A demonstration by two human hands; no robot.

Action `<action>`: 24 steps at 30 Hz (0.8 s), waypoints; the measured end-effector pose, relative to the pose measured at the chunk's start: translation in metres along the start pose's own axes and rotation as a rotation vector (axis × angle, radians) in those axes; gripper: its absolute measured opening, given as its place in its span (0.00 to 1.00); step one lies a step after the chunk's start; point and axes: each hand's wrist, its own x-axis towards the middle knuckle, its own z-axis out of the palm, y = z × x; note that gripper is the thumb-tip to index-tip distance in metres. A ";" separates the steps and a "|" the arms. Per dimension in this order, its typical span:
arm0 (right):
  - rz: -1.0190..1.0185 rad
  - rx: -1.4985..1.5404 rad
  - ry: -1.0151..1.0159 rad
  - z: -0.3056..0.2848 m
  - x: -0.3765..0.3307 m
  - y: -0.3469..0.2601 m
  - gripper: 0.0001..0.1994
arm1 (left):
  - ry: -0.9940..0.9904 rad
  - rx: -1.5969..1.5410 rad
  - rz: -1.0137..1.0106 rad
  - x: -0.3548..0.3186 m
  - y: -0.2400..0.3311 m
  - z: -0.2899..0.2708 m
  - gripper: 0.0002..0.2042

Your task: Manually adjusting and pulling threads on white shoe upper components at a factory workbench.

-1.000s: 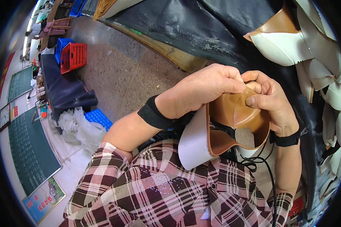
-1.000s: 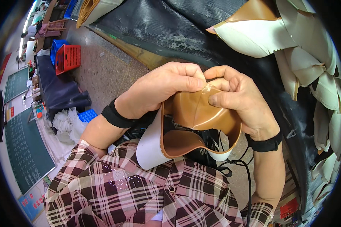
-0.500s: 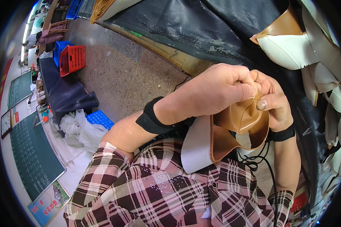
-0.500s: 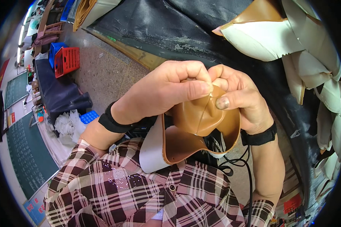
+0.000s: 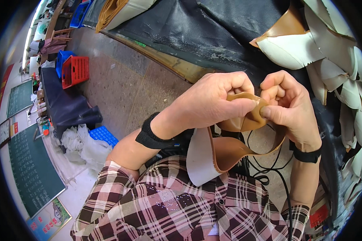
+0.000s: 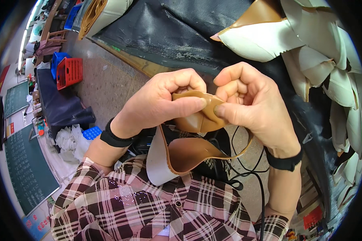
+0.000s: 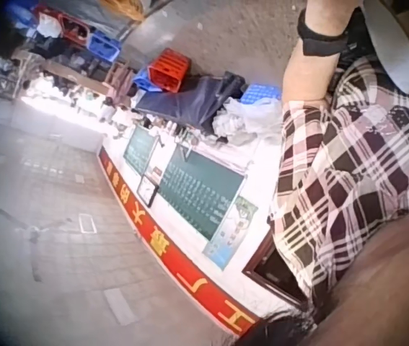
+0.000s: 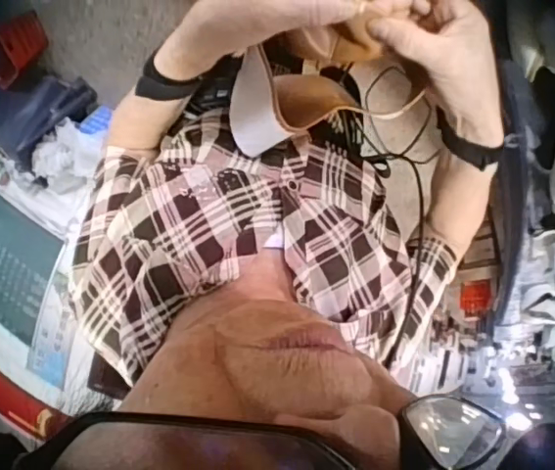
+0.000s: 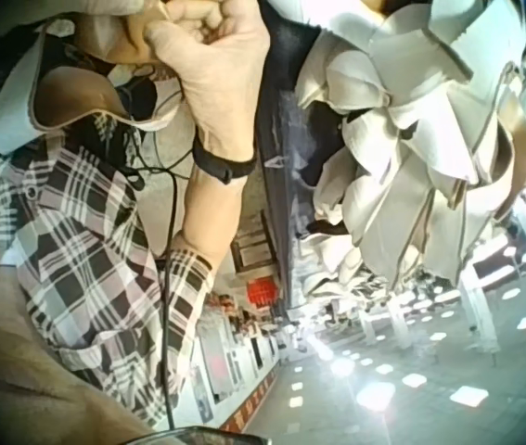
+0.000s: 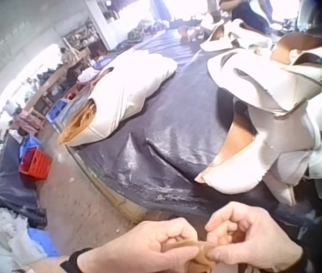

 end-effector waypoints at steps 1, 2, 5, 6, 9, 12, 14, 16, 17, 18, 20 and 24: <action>-0.027 -0.032 -0.001 0.002 -0.003 -0.002 0.17 | 0.001 0.005 0.006 -0.001 0.001 0.002 0.05; -0.034 -0.034 -0.002 0.002 -0.007 -0.004 0.17 | 0.001 0.008 0.005 -0.001 0.001 0.004 0.06; -0.071 -0.113 0.003 0.003 -0.017 -0.007 0.16 | -0.021 -0.063 -0.027 0.000 0.000 0.012 0.08; -0.074 -0.120 0.003 0.005 -0.021 -0.008 0.14 | -0.042 -0.139 -0.065 -0.001 0.000 0.015 0.08; -0.092 -0.153 0.004 0.005 -0.028 -0.003 0.12 | -0.028 -0.288 -0.077 -0.004 0.004 0.027 0.08; -0.169 -0.295 0.026 0.005 -0.033 0.001 0.11 | 0.113 -0.042 -0.046 -0.010 0.017 0.036 0.05; -0.182 -0.347 0.024 0.007 -0.035 0.000 0.10 | 0.238 0.210 0.183 -0.011 0.012 0.039 0.05; -0.181 -0.254 0.011 0.010 -0.038 -0.003 0.10 | 0.363 0.457 0.412 -0.011 0.009 0.043 0.04; -0.185 -0.342 0.028 0.009 -0.039 -0.006 0.11 | 0.456 0.489 0.420 -0.011 0.009 0.045 0.04; -0.188 -0.427 0.044 0.007 -0.039 -0.007 0.13 | 0.551 0.522 0.423 -0.012 0.008 0.045 0.04; -0.417 -0.621 0.062 -0.007 -0.032 0.011 0.13 | 0.599 0.588 0.483 -0.008 0.006 0.044 0.05; -0.391 -0.872 0.161 0.007 -0.032 -0.004 0.08 | 0.805 0.780 0.775 -0.006 0.009 0.041 0.06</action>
